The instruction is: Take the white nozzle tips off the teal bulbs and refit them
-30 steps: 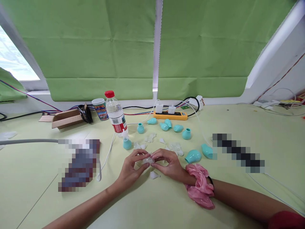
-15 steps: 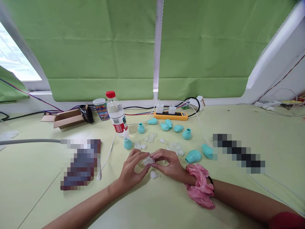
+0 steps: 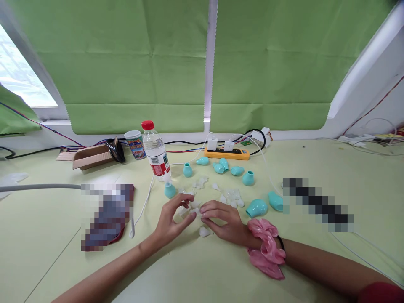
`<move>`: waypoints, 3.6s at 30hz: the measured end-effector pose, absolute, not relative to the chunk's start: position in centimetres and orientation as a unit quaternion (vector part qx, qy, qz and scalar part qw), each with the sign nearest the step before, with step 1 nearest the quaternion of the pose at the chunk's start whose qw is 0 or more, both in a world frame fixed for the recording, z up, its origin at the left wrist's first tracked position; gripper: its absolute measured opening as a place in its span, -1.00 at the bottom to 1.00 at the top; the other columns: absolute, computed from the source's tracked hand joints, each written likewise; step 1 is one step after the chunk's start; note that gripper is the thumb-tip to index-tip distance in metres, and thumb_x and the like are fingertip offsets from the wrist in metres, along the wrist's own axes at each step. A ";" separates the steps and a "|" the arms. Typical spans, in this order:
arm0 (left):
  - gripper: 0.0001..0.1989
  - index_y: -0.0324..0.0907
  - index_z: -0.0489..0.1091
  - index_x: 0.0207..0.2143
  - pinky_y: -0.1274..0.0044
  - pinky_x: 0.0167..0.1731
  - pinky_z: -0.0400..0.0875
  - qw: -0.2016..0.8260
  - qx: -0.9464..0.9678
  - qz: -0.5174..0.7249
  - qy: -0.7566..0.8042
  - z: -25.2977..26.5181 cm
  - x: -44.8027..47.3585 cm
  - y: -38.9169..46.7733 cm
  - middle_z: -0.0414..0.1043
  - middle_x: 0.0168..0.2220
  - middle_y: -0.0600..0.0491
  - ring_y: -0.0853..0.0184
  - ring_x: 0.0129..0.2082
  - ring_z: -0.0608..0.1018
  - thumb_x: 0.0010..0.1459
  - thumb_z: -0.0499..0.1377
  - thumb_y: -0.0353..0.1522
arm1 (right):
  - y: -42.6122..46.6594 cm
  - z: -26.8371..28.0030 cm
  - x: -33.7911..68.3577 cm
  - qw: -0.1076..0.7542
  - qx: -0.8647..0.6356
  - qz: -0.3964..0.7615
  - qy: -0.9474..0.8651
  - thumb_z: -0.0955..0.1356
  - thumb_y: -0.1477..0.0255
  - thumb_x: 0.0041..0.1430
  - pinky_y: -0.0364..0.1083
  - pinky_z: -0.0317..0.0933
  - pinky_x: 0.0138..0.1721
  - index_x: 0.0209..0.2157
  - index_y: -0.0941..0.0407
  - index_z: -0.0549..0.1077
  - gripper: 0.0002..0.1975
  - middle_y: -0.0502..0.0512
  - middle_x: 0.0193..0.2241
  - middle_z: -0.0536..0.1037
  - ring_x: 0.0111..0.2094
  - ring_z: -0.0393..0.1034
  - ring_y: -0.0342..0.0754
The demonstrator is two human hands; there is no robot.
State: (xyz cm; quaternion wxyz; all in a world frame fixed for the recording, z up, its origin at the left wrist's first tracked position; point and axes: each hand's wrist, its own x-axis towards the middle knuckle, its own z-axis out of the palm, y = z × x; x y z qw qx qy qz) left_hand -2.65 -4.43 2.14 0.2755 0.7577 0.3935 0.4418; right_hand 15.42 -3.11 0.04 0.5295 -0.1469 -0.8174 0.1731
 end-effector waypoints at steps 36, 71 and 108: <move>-0.69 -0.34 0.43 -0.43 0.58 -0.60 0.30 0.583 0.605 0.397 0.369 4.1 -2.8 -3.8 0.30 -0.58 0.04 0.46 -0.62 0.33 -0.03 0.17 -0.22 | -1.4 8.0 16.3 0.350 -0.131 0.156 -0.915 0.39 0.40 -0.11 -0.02 0.16 -0.06 -0.13 0.08 0.27 -0.56 0.11 -0.15 0.35 -0.11 0.24 0.01; -0.74 -0.17 0.19 -0.20 0.65 -0.63 0.20 0.327 0.713 0.465 0.411 7.6 0.5 -4.7 0.24 -0.51 0.14 0.46 -0.59 0.29 0.13 -0.04 -0.21 | -3.0 9.9 16.8 0.386 -0.299 0.377 -0.787 0.40 0.35 -0.11 -0.26 0.26 -0.57 -0.12 0.10 0.24 -0.53 -0.05 -0.54 0.34 -0.53 0.30 -0.20; -0.78 -0.25 0.31 -0.44 0.69 -0.73 0.17 0.447 0.743 0.281 0.410 12.5 -1.8 -6.3 0.23 -0.67 0.20 0.55 -0.72 0.26 -0.14 0.21 -0.30 | -5.9 12.4 18.5 0.282 -0.165 -0.201 -0.923 0.19 0.47 0.18 -0.17 -0.08 -0.62 -0.26 0.25 0.30 -0.85 0.00 -0.59 0.32 -0.57 0.12 -0.18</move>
